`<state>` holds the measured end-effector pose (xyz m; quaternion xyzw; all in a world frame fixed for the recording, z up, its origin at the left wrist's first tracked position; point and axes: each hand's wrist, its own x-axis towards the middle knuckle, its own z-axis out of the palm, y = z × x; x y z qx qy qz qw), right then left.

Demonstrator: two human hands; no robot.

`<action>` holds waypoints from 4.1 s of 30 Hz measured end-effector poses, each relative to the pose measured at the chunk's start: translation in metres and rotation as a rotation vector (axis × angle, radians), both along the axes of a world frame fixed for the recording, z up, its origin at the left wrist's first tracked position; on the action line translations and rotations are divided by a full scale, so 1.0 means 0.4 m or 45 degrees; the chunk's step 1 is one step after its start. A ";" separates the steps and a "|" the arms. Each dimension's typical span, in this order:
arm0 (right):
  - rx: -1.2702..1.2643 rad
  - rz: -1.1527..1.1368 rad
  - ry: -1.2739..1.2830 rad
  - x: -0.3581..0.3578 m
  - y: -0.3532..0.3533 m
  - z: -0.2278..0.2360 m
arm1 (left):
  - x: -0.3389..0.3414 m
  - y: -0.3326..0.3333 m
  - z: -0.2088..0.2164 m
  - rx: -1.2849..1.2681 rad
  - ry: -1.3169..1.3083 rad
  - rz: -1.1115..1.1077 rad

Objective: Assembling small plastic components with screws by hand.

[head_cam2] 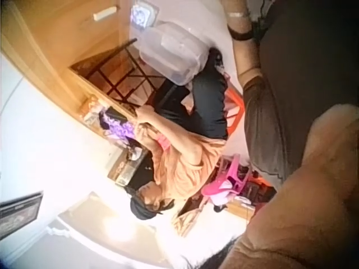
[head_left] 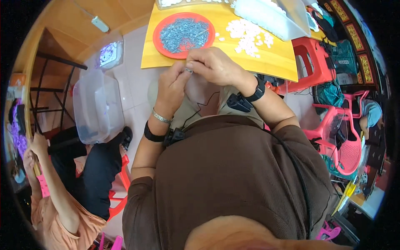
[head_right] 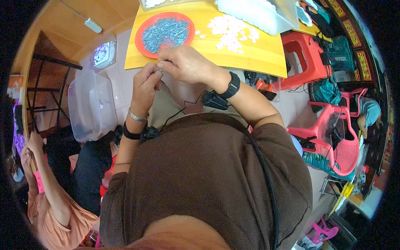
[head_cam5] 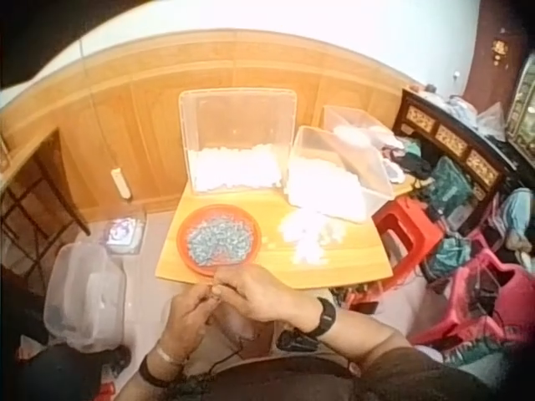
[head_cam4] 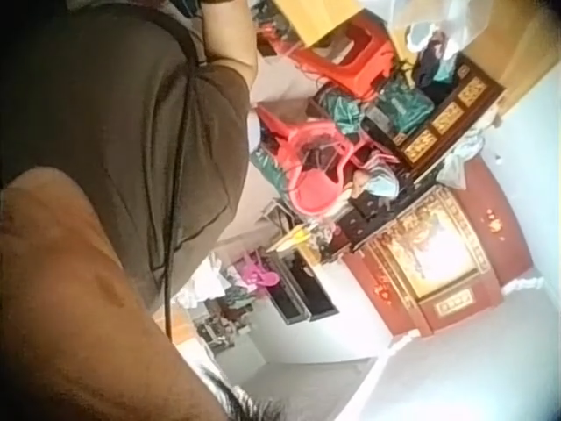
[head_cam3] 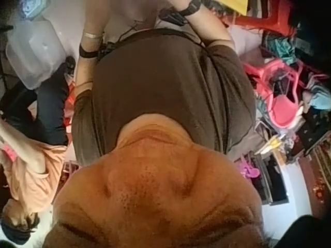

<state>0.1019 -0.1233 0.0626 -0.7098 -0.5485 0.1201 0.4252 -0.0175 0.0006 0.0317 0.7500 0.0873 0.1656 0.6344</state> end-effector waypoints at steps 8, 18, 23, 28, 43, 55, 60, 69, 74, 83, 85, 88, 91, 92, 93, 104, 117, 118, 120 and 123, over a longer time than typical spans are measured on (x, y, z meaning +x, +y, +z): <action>-0.004 -0.096 0.105 -0.024 -0.018 -0.023 | -0.004 -0.011 -0.028 -0.003 0.035 0.009; -0.001 -0.152 0.115 -0.009 -0.038 -0.075 | 0.017 -0.011 -0.023 -0.002 0.231 -0.158; -0.085 -0.276 0.063 0.067 -0.086 -0.051 | 0.021 -0.005 -0.038 -0.134 0.248 -0.126; -0.381 -0.725 -0.409 0.304 -0.167 -0.058 | -0.001 0.023 -0.051 -0.382 0.289 -0.062; -0.634 -0.796 -0.635 0.474 -0.212 -0.173 | -0.045 0.010 -0.026 -0.499 0.336 -0.119; -0.535 -0.718 -0.605 0.445 -0.146 -0.118 | -0.034 -0.021 -0.019 -0.453 0.382 -0.186; -0.684 -0.701 -0.632 0.457 -0.126 -0.141 | -0.043 -0.012 -0.022 -0.452 0.370 -0.180; -0.511 -0.574 -0.447 0.472 -0.144 -0.168 | -0.033 0.003 -0.027 -0.472 0.357 -0.128; -0.460 -0.554 -0.423 0.461 -0.158 -0.169 | -0.023 0.001 -0.027 -0.525 0.355 -0.106; -0.225 -0.656 0.050 0.460 -0.168 -0.143 | -0.010 0.004 -0.015 -0.491 0.297 -0.153; -0.197 -0.616 0.253 0.459 -0.171 -0.133 | -0.011 0.002 -0.014 -0.493 0.283 -0.162; -0.068 -0.477 0.485 0.435 -0.173 -0.111 | -0.005 -0.003 -0.004 -0.464 0.269 -0.176; 0.043 -0.338 0.660 0.344 -0.155 -0.036 | 0.006 -0.007 0.020 -0.390 0.254 -0.193; 0.079 -0.297 0.709 0.311 -0.142 -0.016 | 0.008 -0.010 0.031 -0.385 0.259 -0.180; 0.118 -0.266 0.754 0.285 -0.137 -0.006 | 0.015 -0.017 0.042 -0.394 0.233 -0.173; 0.308 -0.081 0.916 0.052 -0.064 0.021 | 0.056 -0.044 0.052 -0.449 -0.032 -0.172; 0.217 -0.123 0.852 0.042 -0.076 -0.002 | 0.043 -0.031 0.054 -0.607 -0.093 -0.097; 0.168 -0.129 0.799 0.041 -0.076 -0.003 | 0.042 -0.030 0.053 -0.610 -0.075 -0.103; 0.227 -0.093 0.824 0.027 -0.068 -0.002 | 0.047 -0.034 0.049 -0.643 -0.040 -0.146; 0.292 -0.077 0.910 0.014 -0.065 0.001 | 0.048 -0.040 0.042 -0.703 -0.032 -0.176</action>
